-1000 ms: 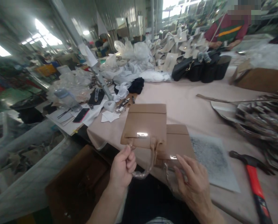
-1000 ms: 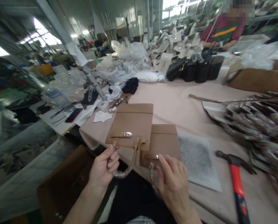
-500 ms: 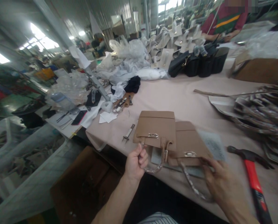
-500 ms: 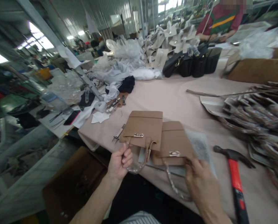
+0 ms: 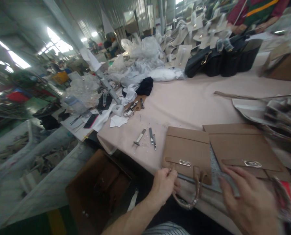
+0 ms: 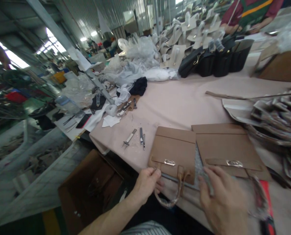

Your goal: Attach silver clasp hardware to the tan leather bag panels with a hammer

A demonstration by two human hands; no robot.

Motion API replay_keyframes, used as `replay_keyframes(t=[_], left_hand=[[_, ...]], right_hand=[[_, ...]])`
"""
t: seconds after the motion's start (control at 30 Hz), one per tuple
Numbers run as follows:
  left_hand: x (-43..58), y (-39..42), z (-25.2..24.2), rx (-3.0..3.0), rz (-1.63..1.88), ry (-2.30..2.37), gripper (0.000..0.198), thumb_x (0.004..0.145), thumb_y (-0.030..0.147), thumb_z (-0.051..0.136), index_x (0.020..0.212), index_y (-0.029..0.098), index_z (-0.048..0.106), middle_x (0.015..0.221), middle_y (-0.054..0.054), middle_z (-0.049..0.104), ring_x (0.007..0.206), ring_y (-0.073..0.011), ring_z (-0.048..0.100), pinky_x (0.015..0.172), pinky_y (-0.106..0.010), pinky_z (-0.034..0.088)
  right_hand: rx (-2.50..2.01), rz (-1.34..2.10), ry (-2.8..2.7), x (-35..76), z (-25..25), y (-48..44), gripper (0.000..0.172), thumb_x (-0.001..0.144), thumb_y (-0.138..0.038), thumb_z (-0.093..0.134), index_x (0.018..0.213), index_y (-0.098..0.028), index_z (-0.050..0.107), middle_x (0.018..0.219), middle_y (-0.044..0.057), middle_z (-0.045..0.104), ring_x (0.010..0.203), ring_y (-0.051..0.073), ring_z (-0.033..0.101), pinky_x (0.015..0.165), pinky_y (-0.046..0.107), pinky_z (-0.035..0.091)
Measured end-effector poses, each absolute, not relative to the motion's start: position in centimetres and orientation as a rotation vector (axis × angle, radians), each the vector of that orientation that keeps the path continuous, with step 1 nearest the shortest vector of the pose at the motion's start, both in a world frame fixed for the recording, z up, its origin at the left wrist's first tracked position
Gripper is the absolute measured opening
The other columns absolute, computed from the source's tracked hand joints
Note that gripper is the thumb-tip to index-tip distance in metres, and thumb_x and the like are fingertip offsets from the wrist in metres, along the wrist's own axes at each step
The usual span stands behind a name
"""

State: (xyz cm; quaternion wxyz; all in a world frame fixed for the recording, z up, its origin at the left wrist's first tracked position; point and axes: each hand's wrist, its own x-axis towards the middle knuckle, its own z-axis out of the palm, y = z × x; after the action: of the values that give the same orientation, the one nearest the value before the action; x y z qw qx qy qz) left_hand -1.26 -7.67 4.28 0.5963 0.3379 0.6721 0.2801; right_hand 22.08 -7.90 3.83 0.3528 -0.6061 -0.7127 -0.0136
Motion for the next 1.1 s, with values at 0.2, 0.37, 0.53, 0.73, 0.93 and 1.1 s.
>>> replay_keyframes(t=[0.2, 0.37, 0.53, 0.73, 0.93, 1.1], left_hand=[[-3.1, -7.8, 5.5, 1.685, 0.247, 1.899, 0.041, 0.094, 0.047, 0.056, 0.072, 0.016, 0.069, 0.074, -0.014, 0.071, 0.077, -0.0315, 0.07, 0.073, -0.04, 0.05], [-3.2, -7.0, 5.7, 2.116, 0.381, 1.823, 0.018, 0.094, 0.03, 0.06, 0.103, 0.015, 0.066, 0.102, -0.014, 0.067, 0.095, -0.0294, 0.065, 0.081, -0.04, 0.052], [-4.4, -3.8, 6.2, 2.526, 0.233, 1.413, 0.01, 0.096, 0.024, 0.057, 0.102, 0.019, 0.063, 0.108, -0.01, 0.06, 0.102, -0.0265, 0.055, 0.083, -0.037, 0.051], [-7.4, -0.1, 6.2, 2.712, 0.043, 0.867, 0.02, 0.09, 0.008, 0.05, 0.098, 0.018, 0.065, 0.104, -0.013, 0.065, 0.094, -0.0254, 0.056, 0.08, -0.034, 0.05], [-9.3, -1.9, 3.2, 2.364, 0.611, 0.899, 0.041, 0.09, 0.004, 0.031, 0.086, 0.021, 0.068, 0.109, -0.012, 0.073, 0.104, -0.0212, 0.064, 0.1, -0.039, 0.048], [-9.5, -3.3, 3.5, 2.166, 0.683, 0.868, 0.027, 0.089, 0.016, 0.048, 0.097, 0.021, 0.074, 0.117, -0.016, 0.073, 0.119, -0.0267, 0.064, 0.106, -0.047, 0.047]], right_hand=[[-1.518, -0.068, -2.117, 14.1, 2.0, -7.1, 0.033, 0.097, -0.028, 0.049, 0.126, -0.016, 0.06, 0.127, 0.014, 0.063, 0.109, 0.033, 0.057, 0.086, 0.05, 0.045], [-1.438, 0.119, -2.045, 14.5, 0.3, -6.1, 0.022, 0.097, -0.031, 0.052, 0.108, -0.022, 0.068, 0.121, 0.009, 0.065, 0.108, 0.03, 0.054, 0.09, 0.049, 0.042], [-1.335, 0.244, -2.087, 15.3, 0.5, -5.9, 0.02, 0.095, -0.031, 0.054, 0.096, -0.031, 0.074, 0.12, 0.005, 0.067, 0.115, 0.031, 0.053, 0.096, 0.054, 0.038], [-1.295, 0.245, -2.14, 15.7, 0.2, -5.8, 0.021, 0.094, -0.03, 0.054, 0.099, -0.032, 0.074, 0.122, 0.005, 0.068, 0.119, 0.032, 0.053, 0.102, 0.062, 0.035], [-1.325, 0.218, -2.125, 15.4, -0.2, -5.9, 0.021, 0.093, -0.03, 0.054, 0.099, -0.03, 0.074, 0.122, 0.005, 0.067, 0.119, 0.032, 0.053, 0.105, 0.062, 0.034], [-1.278, 0.149, -2.14, 15.6, -0.4, -5.6, 0.022, 0.094, -0.033, 0.052, 0.098, -0.031, 0.074, 0.119, 0.005, 0.069, 0.115, 0.033, 0.055, 0.1, 0.06, 0.039]])
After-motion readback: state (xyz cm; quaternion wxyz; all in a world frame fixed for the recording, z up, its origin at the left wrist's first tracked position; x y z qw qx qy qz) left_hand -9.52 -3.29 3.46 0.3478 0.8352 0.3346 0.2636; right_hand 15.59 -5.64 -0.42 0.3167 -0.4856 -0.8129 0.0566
